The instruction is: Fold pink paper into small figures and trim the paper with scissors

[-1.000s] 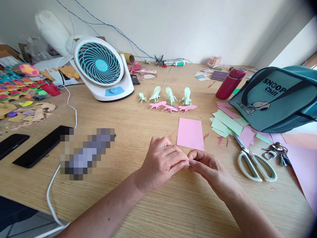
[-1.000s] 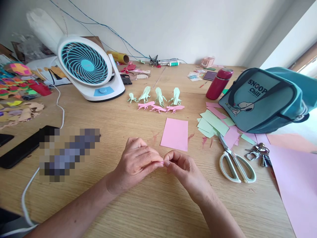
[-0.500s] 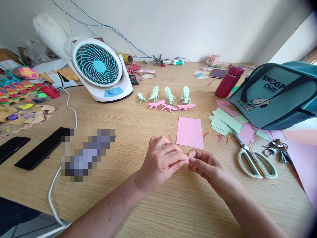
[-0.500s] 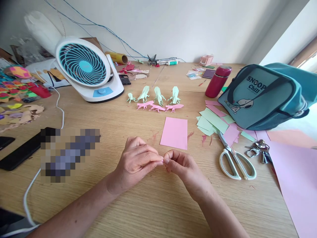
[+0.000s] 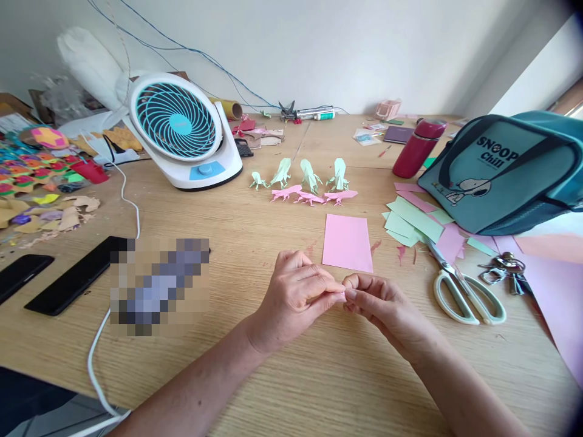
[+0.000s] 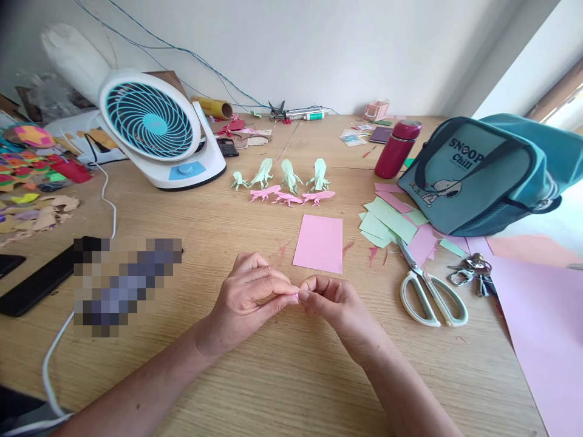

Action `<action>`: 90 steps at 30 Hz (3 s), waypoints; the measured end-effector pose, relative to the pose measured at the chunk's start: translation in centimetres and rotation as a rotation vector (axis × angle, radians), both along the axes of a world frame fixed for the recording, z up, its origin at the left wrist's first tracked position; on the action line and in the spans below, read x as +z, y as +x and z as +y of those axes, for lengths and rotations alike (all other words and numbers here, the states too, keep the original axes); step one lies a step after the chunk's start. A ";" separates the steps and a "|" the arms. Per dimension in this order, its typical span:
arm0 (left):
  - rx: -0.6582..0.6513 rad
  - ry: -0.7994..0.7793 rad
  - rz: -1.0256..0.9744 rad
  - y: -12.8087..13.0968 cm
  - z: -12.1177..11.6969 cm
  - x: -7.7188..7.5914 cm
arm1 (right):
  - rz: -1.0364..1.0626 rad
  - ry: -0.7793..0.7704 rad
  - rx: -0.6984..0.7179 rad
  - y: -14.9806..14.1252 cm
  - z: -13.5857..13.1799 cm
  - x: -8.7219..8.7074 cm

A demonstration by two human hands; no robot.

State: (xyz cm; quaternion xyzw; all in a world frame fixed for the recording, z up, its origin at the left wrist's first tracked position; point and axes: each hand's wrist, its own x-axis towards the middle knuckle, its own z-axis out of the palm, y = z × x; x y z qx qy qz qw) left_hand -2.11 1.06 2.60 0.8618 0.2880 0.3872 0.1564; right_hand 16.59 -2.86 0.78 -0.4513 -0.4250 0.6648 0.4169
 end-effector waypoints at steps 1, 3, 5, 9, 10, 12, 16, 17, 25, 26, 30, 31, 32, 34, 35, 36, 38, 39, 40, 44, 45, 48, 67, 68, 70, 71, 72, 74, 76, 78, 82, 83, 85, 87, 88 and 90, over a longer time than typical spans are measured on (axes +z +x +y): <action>0.000 -0.005 -0.009 0.0 0.0 0.0 | 0.036 -0.012 -0.001 -0.1 -0.1 0.0; -0.010 -0.020 -0.030 0.0 0.0 0.0 | 0.090 -0.028 -0.005 -0.2 -0.2 -0.2; -0.029 -0.042 -0.058 0.0 0.0 0.0 | 0.108 -0.015 -0.004 -0.2 -0.3 -0.3; -0.050 -0.100 -0.099 0.0 0.0 0.0 | 0.049 0.057 0.028 0.4 0.0 -0.1; -0.055 -0.114 -0.102 0.0 0.0 0.1 | 0.022 0.074 0.037 0.6 0.1 0.1; -0.066 -0.131 -0.102 0.1 0.0 0.1 | -0.030 0.101 0.052 0.9 0.3 0.3; -0.077 -0.123 -0.097 0.1 -0.1 0.1 | -0.068 0.098 0.060 1.2 0.6 0.6; -0.078 -0.120 -0.094 0.1 -0.1 0.1 | -0.070 0.091 0.059 1.2 0.6 0.6; -0.090 -0.109 -0.092 0.1 0.0 -0.2 | -0.159 0.149 0.080 1.4 0.6 0.9; -0.091 -0.113 -0.097 0.1 0.0 -0.2 | -0.183 0.165 0.084 1.5 0.6 0.9; -0.094 -0.135 -0.104 0.2 0.2 -0.3 | -0.302 0.219 0.085 1.7 0.5 0.6; -0.095 -0.144 -0.108 0.2 0.2 -0.3 | -0.329 0.229 0.080 1.7 0.4 0.5; -0.097 -0.156 -0.114 0.3 0.2 -0.3 | -0.352 0.238 0.074 1.7 0.4 0.5; -0.096 -0.192 -0.127 0.3 0.1 -0.3 | -0.394 0.253 0.059 1.7 0.3 0.6; -0.092 -0.217 -0.134 0.3 0.1 -0.3 | -0.416 0.262 0.053 1.6 0.2 0.7; -0.086 -0.247 -0.142 0.4 0.1 -0.3 | -0.437 0.273 0.045 1.6 0.2 0.8; -0.080 -0.308 -0.155 0.5 0.0 -0.3 | -0.473 0.296 0.030 1.5 0.1 1.1; -0.079 -0.337 -0.163 0.5 -0.1 -0.2 | -0.489 0.306 0.021 1.4 0.1 1.3; -0.080 -0.365 -0.170 0.5 -0.2 -0.1 | -0.504 0.314 0.012 1.4 0.1 1.4; -0.081 -0.454 -0.194 0.7 -0.3 0.0 | -0.547 0.353 0.007 1.3 -0.1 1.7; -0.082 -0.468 -0.197 0.7 -0.3 0.0 | -0.552 0.362 0.015 1.3 -0.1 1.8; -0.081 -0.489 -0.205 0.7 -0.2 -0.3 | -0.563 0.377 0.023 1.3 -0.2 1.8; -0.156 -0.665 -0.254 0.4 0.1 -0.2 | -0.246 0.196 0.073 1.2 0.3 1.1; -0.159 -0.677 -0.262 0.4 0.1 -0.2 | -0.241 0.194 0.078 1.2 0.3 1.2; -0.169 -0.702 -0.279 0.4 0.1 -0.3 | -0.239 0.186 0.096 1.2 0.3 1.3; -0.172 -0.712 -0.287 0.4 0.1 -0.3 | -0.241 0.181 0.106 1.2 0.3 1.3; -0.173 -0.718 -0.294 0.4 0.1 -0.4 | -0.242 0.177 0.114 1.2 0.3 1.2; -0.175 -0.724 -0.305 0.5 0.1 -0.5 | -0.239 0.175 0.123 1.2 0.3 1.1; -0.183 -0.728 -0.306 0.6 0.0 -0.5 | -0.229 0.176 0.119 1.0 0.2 1.0; -0.191 -0.730 -0.302 0.6 -0.1 -0.6 | -0.215 0.174 0.113 0.9 0.2 0.9; -0.160 -0.680 -0.264 0.7 -0.1 -0.7 | -0.218 0.181 0.093 0.8 0.2 0.9; -0.150 -0.657 -0.251 0.7 -0.1 -0.7 | -0.228 0.186 0.088 0.8 0.2 0.9; -0.137 -0.601 -0.220 0.6 0.1 -0.6 | -0.253 0.197 0.088 0.9 0.2 0.8; -0.127 -0.549 -0.194 0.6 0.2 -0.4 | -0.282 0.211 0.095 1.0 0.2 0.7; -0.120 -0.527 -0.185 0.6 0.2 -0.3 | -0.296 0.218 0.096 1.0 0.2 0.6; -0.099 -0.494 -0.176 0.6 0.1 -0.2 | -0.313 0.232 0.092 1.0 0.2 0.5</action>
